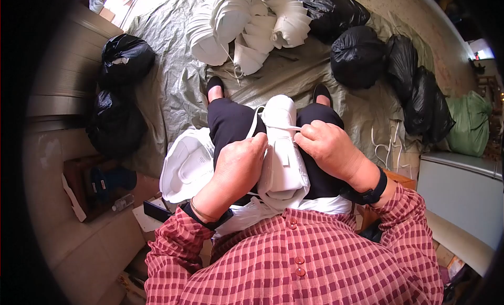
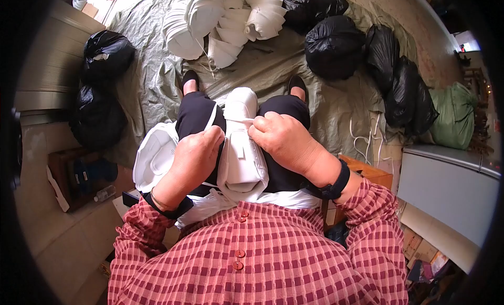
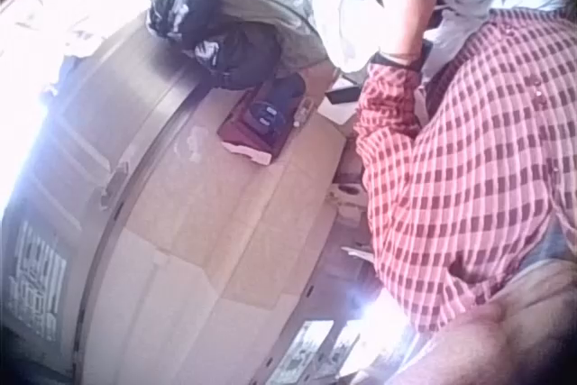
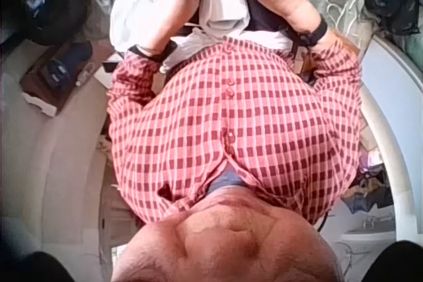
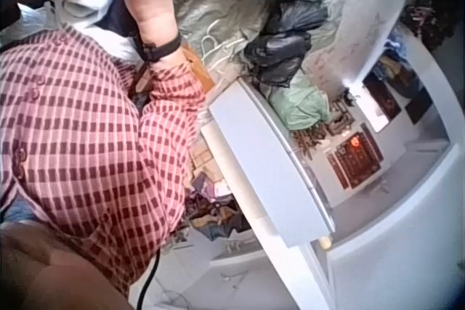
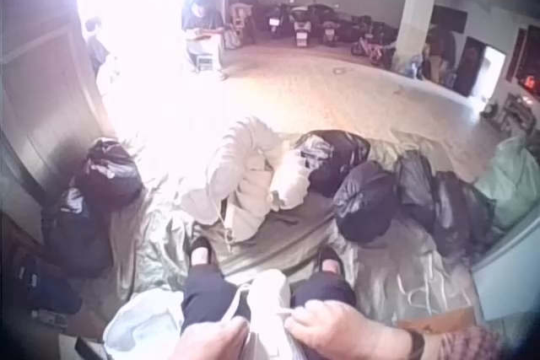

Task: The recorder is sitting on the floor and threading white shoelaces through the eyelets of white shoe uppers.

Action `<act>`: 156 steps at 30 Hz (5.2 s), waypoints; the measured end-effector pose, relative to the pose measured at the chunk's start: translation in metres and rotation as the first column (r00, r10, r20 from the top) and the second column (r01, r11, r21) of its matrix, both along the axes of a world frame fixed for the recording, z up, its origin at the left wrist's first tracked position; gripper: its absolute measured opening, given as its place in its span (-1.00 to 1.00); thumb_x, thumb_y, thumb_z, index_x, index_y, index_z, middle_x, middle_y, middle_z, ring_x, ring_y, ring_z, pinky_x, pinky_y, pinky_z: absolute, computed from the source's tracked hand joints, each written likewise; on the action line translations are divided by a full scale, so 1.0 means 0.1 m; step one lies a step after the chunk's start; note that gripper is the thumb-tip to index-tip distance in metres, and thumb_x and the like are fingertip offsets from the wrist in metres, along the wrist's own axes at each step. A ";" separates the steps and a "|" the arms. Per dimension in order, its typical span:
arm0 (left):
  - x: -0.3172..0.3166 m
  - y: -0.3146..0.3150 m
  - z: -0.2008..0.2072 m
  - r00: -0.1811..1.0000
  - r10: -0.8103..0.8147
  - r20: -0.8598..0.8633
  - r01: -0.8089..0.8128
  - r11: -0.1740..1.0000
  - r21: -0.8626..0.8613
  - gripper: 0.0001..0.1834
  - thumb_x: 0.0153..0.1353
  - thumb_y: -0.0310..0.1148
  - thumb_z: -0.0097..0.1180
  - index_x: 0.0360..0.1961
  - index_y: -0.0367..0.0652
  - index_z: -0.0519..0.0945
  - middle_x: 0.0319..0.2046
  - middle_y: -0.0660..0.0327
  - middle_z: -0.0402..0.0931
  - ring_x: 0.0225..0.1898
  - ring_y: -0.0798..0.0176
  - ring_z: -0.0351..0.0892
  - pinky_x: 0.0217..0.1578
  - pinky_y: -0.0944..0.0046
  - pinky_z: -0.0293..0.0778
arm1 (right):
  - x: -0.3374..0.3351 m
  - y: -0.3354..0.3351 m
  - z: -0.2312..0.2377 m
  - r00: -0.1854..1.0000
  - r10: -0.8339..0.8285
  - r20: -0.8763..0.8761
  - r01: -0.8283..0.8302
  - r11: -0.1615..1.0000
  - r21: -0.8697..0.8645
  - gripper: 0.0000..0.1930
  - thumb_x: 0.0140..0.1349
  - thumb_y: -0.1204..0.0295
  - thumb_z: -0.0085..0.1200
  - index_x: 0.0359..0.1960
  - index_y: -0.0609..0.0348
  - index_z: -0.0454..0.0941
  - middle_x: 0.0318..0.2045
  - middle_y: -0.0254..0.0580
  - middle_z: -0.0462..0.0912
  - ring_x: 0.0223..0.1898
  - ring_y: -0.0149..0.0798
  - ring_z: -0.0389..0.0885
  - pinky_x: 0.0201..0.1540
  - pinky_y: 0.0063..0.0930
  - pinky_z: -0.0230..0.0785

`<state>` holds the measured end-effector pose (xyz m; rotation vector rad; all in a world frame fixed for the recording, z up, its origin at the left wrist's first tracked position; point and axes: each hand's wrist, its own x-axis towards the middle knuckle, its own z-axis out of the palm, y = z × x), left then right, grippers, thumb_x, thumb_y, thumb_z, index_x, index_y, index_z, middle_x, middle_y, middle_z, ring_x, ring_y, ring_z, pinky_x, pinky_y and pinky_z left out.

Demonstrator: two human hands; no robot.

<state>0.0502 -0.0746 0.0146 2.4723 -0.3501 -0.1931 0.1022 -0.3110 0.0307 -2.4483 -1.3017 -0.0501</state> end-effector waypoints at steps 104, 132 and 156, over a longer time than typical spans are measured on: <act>0.26 0.12 -0.05 0.904 -0.425 0.048 0.427 0.901 -0.072 -0.86 0.11 -0.42 0.07 -0.48 -0.27 0.60 -0.47 -0.05 0.61 -0.34 -0.14 0.66 -0.24 -0.01 0.57 | -0.65 0.68 -0.12 0.854 -0.516 0.071 0.518 0.855 -0.012 -0.85 0.21 0.44 0.04 -0.19 0.15 0.50 -0.33 -0.17 0.54 -0.24 -0.19 0.60 -0.04 -0.23 0.36; -0.23 -0.03 0.50 0.929 0.370 0.015 -0.245 0.644 -0.725 -0.92 0.37 -0.57 0.14 -0.24 -0.38 0.64 -0.23 0.18 0.53 -0.32 0.40 0.52 -0.29 0.43 0.45 | -0.57 0.10 -0.16 0.939 0.329 0.104 -0.345 0.904 0.254 -0.73 0.11 0.40 0.16 -0.11 0.07 0.61 -0.09 -0.30 0.62 0.00 -0.27 0.61 0.12 -0.29 0.43; -0.17 -0.59 0.34 0.925 0.102 -0.365 -0.369 0.467 -0.804 -0.75 0.41 -0.44 0.15 0.05 -0.22 0.69 -0.33 0.31 0.54 -0.47 0.56 0.38 -0.45 0.54 0.31 | -0.60 0.25 0.16 0.380 0.329 -0.864 0.827 0.298 0.477 -0.84 0.44 0.50 0.09 -0.03 0.30 0.60 -0.28 -0.30 0.66 -0.22 -0.52 0.59 -0.12 -0.60 0.48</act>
